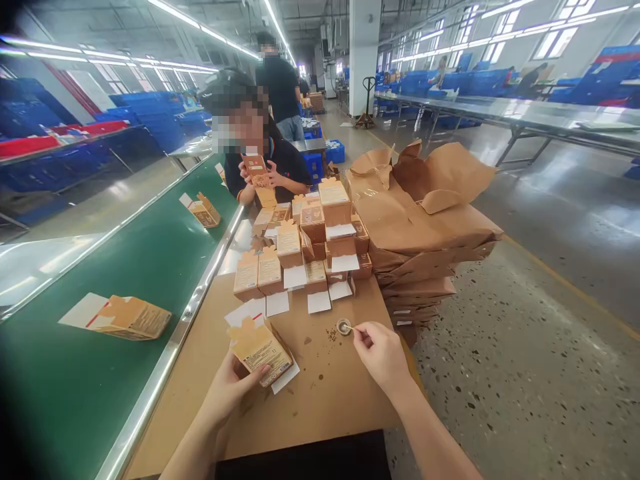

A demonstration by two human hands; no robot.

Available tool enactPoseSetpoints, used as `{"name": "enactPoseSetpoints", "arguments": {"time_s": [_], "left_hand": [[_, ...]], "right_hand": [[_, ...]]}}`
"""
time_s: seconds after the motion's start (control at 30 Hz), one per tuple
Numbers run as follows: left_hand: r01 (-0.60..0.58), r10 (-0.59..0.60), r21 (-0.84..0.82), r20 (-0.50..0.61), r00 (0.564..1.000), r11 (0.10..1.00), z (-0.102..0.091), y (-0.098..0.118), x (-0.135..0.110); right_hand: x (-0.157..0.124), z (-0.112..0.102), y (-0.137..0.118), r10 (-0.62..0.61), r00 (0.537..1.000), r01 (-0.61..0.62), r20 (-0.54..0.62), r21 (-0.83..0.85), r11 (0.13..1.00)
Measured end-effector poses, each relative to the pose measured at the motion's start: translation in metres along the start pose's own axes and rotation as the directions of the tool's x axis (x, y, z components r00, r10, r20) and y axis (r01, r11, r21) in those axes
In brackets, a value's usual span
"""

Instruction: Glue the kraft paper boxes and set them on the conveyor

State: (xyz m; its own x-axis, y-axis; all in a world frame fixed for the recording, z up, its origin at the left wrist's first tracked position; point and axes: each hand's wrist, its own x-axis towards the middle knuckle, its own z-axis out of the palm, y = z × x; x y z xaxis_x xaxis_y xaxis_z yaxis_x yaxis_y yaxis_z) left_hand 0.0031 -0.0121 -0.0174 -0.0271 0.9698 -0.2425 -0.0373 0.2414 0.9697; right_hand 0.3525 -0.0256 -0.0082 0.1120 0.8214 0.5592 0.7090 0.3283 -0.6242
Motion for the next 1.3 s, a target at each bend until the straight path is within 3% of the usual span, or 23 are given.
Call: {"name": "enactPoseSetpoints", "arguments": {"time_s": [0.13, 0.3, 0.5, 0.6, 0.73, 0.97, 1.3], "left_hand": [[0.020, -0.021, -0.041, -0.027, 0.999, 0.999, -0.006, -0.004, 0.008], [0.093, -0.090, -0.054, 0.055, 0.994, 0.994, -0.005, 0.009, 0.015], [0.076, -0.071, -0.062, 0.071, 0.995, 0.995, -0.004, 0.015, 0.013], [0.054, -0.050, -0.048, 0.078, 0.996, 0.997, -0.004, 0.012, 0.011], [0.037, -0.035, -0.036, 0.070, 0.997, 0.999, -0.004, 0.008, 0.011], [0.043, -0.041, -0.031, 0.070, 0.997, 0.999, -0.001, 0.007, 0.008], [-0.035, 0.045, 0.187, -0.048, 0.998, 0.982, 0.010, -0.016, -0.022]], "right_hand": [[0.002, 0.002, -0.003, -0.028, 1.000, 0.028, -0.004, 0.024, 0.999], [-0.020, 0.003, -0.028, -0.012, 0.998, 0.016, -0.054, 0.076, 0.997], [-0.071, 0.055, -0.081, -0.020, 0.992, -0.019, 0.125, 0.303, 0.953], [-0.082, 0.080, -0.086, -0.040, 0.989, -0.005, 0.140, 0.305, 0.952], [-0.084, 0.090, -0.079, -0.043, 0.990, 0.002, 0.131, 0.294, 0.956], [-0.085, 0.083, -0.077, -0.031, 0.993, -0.003, 0.111, 0.293, 0.956], [-0.093, 0.019, -0.074, 0.097, 0.993, -0.114, 0.071, 0.301, 0.947]]}}
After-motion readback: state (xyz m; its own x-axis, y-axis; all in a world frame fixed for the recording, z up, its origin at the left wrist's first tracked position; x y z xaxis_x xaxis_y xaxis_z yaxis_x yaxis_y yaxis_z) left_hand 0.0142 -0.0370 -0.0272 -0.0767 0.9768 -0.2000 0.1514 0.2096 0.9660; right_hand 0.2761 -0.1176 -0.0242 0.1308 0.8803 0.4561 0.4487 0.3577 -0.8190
